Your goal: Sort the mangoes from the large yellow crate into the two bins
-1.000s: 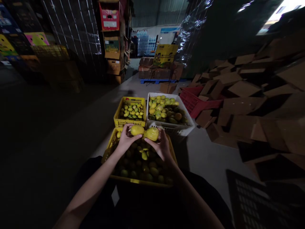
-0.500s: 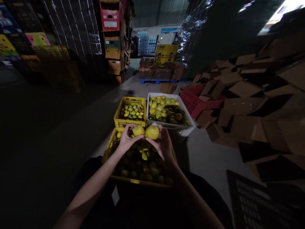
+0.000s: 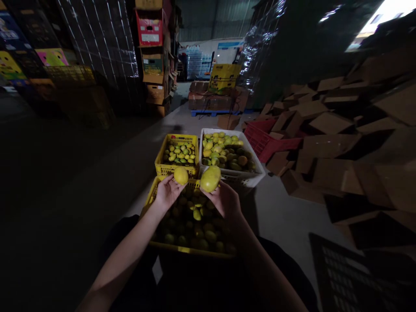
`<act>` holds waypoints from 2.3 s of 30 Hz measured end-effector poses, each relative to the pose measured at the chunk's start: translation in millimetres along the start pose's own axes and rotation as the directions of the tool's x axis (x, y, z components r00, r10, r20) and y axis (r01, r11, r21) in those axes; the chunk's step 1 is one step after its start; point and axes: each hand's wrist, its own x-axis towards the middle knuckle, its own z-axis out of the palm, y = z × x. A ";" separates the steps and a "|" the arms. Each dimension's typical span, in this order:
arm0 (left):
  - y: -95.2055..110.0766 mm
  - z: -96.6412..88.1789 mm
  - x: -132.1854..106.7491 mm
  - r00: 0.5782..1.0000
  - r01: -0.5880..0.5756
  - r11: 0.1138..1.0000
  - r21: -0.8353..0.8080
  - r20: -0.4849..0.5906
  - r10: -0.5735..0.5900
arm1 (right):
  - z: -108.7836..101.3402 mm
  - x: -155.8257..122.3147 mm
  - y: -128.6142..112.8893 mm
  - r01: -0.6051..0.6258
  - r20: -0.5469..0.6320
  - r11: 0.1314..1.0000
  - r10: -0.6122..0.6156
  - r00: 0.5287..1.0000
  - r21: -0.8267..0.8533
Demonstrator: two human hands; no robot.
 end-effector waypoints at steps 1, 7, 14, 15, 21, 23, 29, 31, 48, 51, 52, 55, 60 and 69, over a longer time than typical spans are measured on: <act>-0.5 1.1 -0.4 1.000 0.013 1.000 -0.016 0.028 -0.012 | 0.5 0.1 0.2 -0.049 0.001 0.998 0.049 0.999 0.039; -1.1 5.5 -1.5 0.998 0.049 0.993 -0.106 -0.044 -0.054 | 9.2 -7.2 -10.4 -0.378 0.108 0.811 0.371 0.922 0.447; 0.3 1.8 -1.6 0.989 0.145 0.984 -0.102 0.002 -0.145 | 13.5 -9.2 -12.7 -0.568 0.259 0.433 0.587 0.767 0.700; -0.1 2.2 -0.8 0.986 0.165 0.982 -0.096 -0.009 -0.167 | 13.9 -9.2 -11.5 -0.570 0.236 0.431 0.613 0.754 0.700; -3.7 6.7 3.5 0.973 0.163 0.967 -0.198 -0.132 -0.191 | 12.1 -11.1 -6.9 -0.557 0.265 0.402 0.584 0.767 0.726; -3.6 6.5 3.3 0.968 0.171 0.958 -0.231 -0.142 -0.207 | 10.3 -11.1 -6.3 -0.561 0.293 0.377 0.569 0.768 0.737; -7.4 0.6 2.4 0.951 0.271 0.954 -0.128 -0.113 -0.286 | 10.5 -10.4 2.1 -0.652 0.351 0.298 0.652 0.672 0.697; -10.6 -0.2 3.5 0.950 0.274 0.956 -0.101 -0.126 -0.285 | 12.9 -11.1 5.1 -0.658 0.325 0.312 0.677 0.661 0.686; -6.6 4.0 -7.0 0.965 0.237 0.937 0.256 0.046 -0.257 | 20.2 -24.4 -3.2 -0.438 0.341 0.616 0.277 0.898 0.655; -6.8 2.7 -6.3 0.961 0.246 0.934 0.258 0.062 -0.271 | 21.6 -27.3 -1.3 -0.430 0.350 0.628 0.256 0.901 0.649; -6.3 2.5 -5.9 0.959 0.254 0.937 0.240 0.060 -0.276 | 22.2 -27.3 -0.7 -0.440 0.359 0.620 0.260 0.896 0.649; -4.7 3.1 -4.4 0.955 0.293 0.947 0.131 0.017 -0.298 | 23.6 -24.9 -0.3 -0.480 0.368 0.576 0.309 0.877 0.661; -6.4 5.2 0.2 0.968 0.219 0.967 -0.132 -0.097 -0.233 | 23.0 -19.9 -2.1 -0.548 0.387 0.433 0.408 0.827 0.715; -18.5 -8.3 11.3 0.957 0.248 0.969 0.023 -0.164 -0.241 | 17.6 -15.6 11.1 -0.513 0.287 0.275 0.577 0.764 0.813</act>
